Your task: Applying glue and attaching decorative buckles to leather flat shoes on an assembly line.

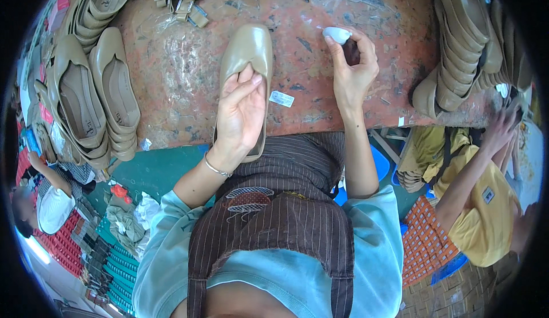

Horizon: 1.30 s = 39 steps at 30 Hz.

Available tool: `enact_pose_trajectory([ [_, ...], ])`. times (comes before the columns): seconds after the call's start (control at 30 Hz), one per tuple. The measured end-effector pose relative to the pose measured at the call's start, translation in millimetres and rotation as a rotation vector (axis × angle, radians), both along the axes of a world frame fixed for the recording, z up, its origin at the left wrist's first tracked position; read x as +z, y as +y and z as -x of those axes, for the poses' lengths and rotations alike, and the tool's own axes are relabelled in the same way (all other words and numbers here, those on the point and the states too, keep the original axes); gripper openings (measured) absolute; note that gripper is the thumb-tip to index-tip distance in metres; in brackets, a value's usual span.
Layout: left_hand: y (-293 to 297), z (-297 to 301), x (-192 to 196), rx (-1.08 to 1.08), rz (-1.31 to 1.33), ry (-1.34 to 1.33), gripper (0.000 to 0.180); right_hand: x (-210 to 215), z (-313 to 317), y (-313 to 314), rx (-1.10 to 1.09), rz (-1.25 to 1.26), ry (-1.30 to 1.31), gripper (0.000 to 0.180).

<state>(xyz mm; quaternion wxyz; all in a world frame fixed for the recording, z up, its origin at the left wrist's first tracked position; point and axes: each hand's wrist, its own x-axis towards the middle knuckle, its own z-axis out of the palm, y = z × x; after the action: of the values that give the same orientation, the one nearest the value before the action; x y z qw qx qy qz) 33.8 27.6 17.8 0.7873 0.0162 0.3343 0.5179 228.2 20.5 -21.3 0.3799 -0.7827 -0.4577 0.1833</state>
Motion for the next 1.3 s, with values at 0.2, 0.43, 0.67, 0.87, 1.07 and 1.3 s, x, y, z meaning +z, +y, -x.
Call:
enact_pose_trajectory([
  [0.2, 3.8, -7.3, -17.1, -0.048, -0.131, 0.125, 0.038, 32.3, 29.7, -3.7, 0.185, -0.196, 0.415, 0.013],
  [0.43, 7.8, -12.7, -16.8, 0.034, -0.118, 0.19, 0.031, 52.9, 43.0, -0.9, 0.417, -0.146, -0.084, 0.023],
  [0.67, 6.0, -10.9, -21.1, -0.021, -0.14, 0.174, 0.034, 59.2, 45.8, 1.9, 0.529, -0.094, -0.314, 0.021],
  [0.87, 6.3, -12.9, -17.3, -0.023, -0.129, 0.205, 0.037, 60.5, 50.5, 8.4, 0.566, -0.098, -0.338, 0.02],
  [1.07, 8.3, -15.6, -10.5, 0.02, -0.103, 0.201, 0.026, 65.0, 53.1, 14.1, 0.596, -0.088, -0.372, 0.019],
  [1.3, 9.2, -16.5, -11.8, 0.036, -0.094, 0.205, 0.027, 71.4, 55.2, 19.6, 0.613, -0.076, -0.404, 0.018],
])
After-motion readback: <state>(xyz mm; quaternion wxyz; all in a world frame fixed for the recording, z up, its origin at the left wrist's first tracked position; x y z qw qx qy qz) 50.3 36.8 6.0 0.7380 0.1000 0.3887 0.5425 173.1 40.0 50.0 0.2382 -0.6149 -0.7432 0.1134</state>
